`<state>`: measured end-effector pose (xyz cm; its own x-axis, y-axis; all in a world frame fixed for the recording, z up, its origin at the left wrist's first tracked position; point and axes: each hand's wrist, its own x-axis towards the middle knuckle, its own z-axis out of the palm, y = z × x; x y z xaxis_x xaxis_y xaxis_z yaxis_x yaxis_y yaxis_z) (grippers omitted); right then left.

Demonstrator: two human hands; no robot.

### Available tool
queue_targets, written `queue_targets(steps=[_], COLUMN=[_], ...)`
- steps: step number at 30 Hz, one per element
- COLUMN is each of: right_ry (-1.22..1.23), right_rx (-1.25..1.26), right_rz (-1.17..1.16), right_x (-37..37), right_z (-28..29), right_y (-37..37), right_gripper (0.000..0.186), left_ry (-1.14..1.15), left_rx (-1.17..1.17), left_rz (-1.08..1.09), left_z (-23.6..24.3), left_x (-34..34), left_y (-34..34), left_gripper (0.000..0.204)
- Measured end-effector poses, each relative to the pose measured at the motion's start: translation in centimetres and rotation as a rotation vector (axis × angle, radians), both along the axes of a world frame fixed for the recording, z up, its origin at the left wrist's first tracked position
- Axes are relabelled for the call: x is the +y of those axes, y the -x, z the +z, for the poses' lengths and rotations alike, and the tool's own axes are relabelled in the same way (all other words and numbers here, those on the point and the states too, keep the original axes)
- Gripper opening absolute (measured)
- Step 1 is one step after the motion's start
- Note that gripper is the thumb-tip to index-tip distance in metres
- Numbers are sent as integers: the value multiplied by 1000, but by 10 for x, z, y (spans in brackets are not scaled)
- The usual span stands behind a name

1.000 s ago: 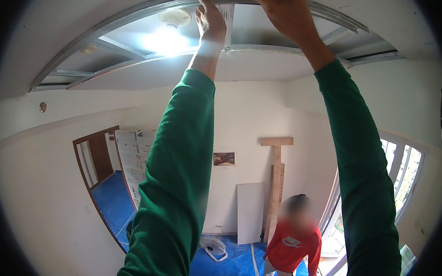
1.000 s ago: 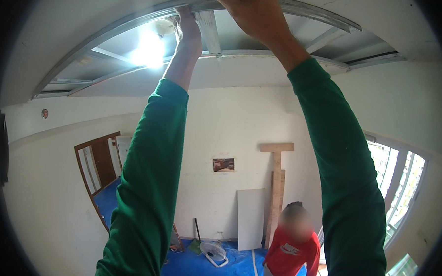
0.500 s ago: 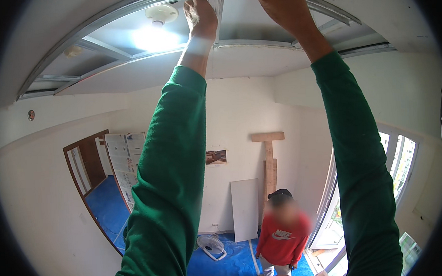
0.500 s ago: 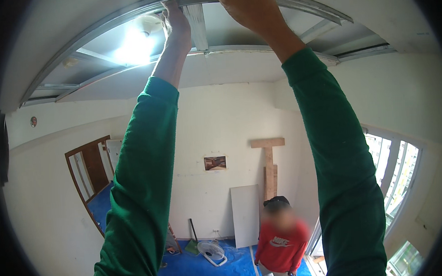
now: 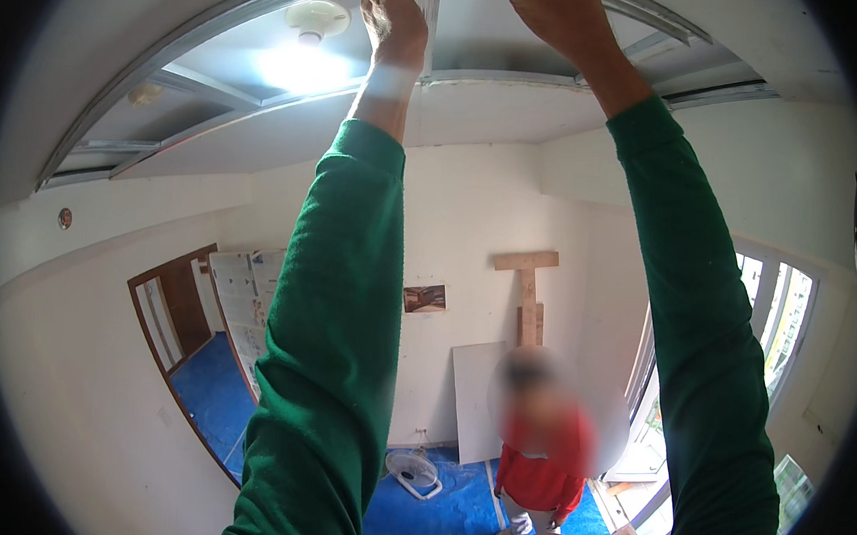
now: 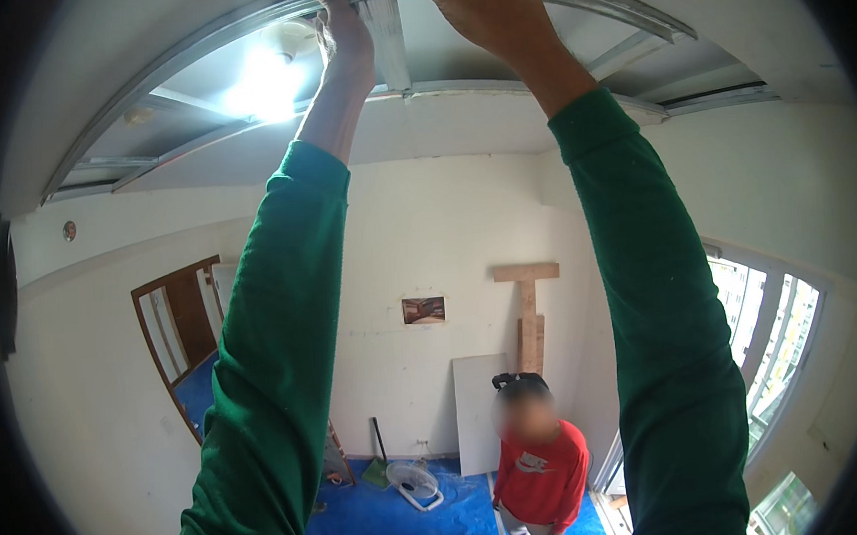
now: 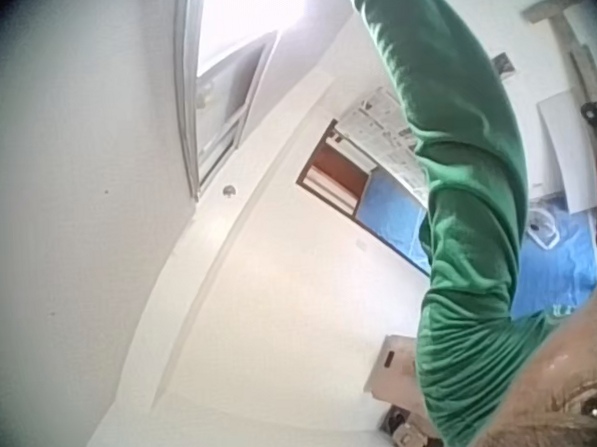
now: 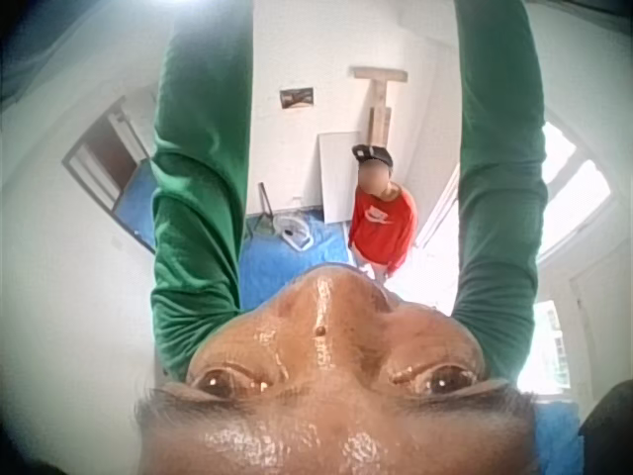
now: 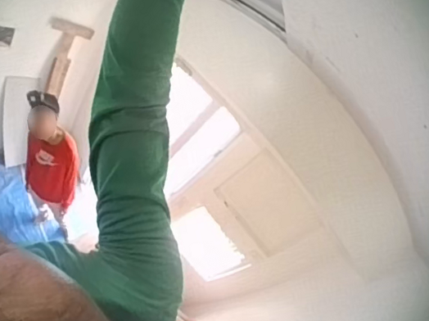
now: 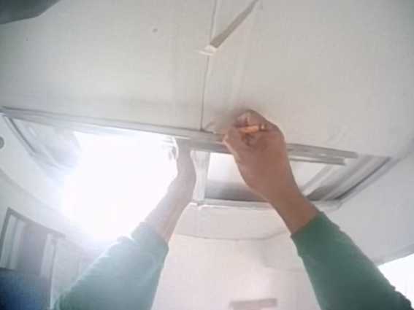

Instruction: The person measures and marks a metal profile, then uses tin snips to cut it to length. They repeat the process on additional metal pieces, cutting and deburring edges while sitting on the floor.

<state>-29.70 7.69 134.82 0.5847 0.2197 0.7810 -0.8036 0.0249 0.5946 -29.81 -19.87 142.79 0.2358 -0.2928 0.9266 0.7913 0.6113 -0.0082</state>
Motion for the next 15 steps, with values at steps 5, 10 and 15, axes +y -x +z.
queue_targets(steps=[5, 10, 15], right_ry=[257, 309, -251], right_rx=[230, 168, -104], right_rz=[-293, -351, 294], right_x=[-1, 4, -11], right_z=[-4, -4, -4], right_y=[-2, -7, -19], right_gripper=[14, 16, 15], left_ry=[-16, -56, -79], left_rx=[-19, -51, -69], left_rz=[6, 20, 26], left_z=[0, -17, -28], left_x=[4, 21, 33], left_y=[-1, -12, -19], left_gripper=[105, 106, 106])
